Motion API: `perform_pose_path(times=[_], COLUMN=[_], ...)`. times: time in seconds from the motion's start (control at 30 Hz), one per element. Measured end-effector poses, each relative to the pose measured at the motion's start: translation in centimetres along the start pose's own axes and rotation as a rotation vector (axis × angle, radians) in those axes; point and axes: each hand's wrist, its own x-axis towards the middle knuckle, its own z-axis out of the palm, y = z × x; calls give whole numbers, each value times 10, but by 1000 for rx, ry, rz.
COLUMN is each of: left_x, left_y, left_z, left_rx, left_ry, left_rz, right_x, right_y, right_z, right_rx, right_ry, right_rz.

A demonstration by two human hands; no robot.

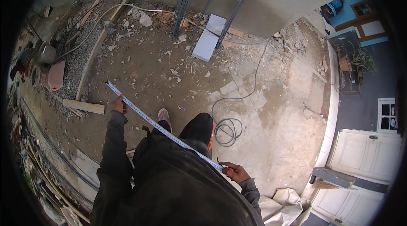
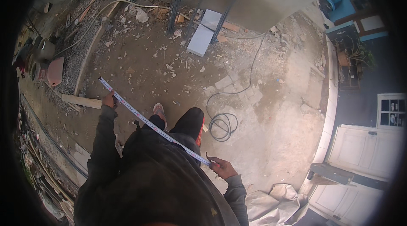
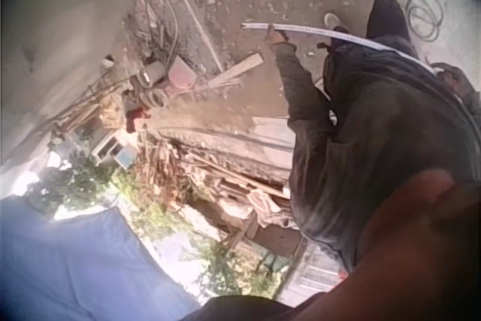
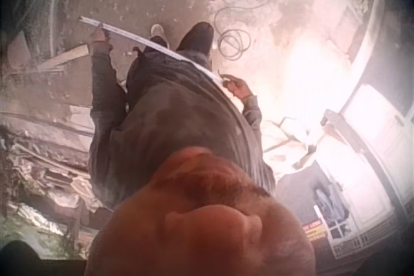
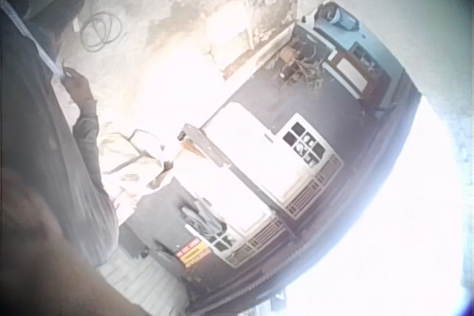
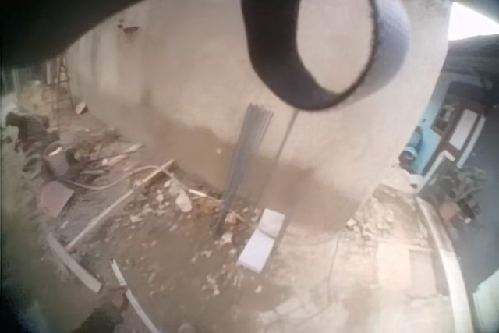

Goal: The person measures and marks metal rods using a tape measure and a marker. They then use an angle grinder to cut the rods at the marked points. The person repeats this process for multiple rods, stacking the cut pieces on the ground.

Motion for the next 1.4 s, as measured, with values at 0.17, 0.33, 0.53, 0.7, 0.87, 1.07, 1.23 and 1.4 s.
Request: perform_pose_path(times=[0.17, 0.33, 0.53, 0.7, 0.87, 1.07, 1.23, 1.4], left_x=[113, 101, 34, 30, 116, 252, 286, 370], left_y=[53, 53, -4, 62, 177, 299, 411, 465], left_z=[48, 212, 381, 501, 645, 856, 1040, 1134], left_rx=[78, 403, 729, 766, 813, 717, 802, 706], left_ry=[-108, -65, -99, -99, -219, -298, -119, 9], left_rz=[-11, 77, 333, 314, 305, 392, 376, 471], right_x=[-32, 17, 121, 153, 174, 171, 210, 279], right_y=[-8, -79, -66, -85, -90, -84, -149, -219], right_z=[-114, -237, -370, -439, -494, -506, -515, -566], right_rx=[-7, -133, -89, 35, 89, -389, 102, 125], right_ry=[184, 273, 283, 359, 418, 455, 478, 429], right_rz=[130, 378, 402, 484, 478, -38, 529, 590])
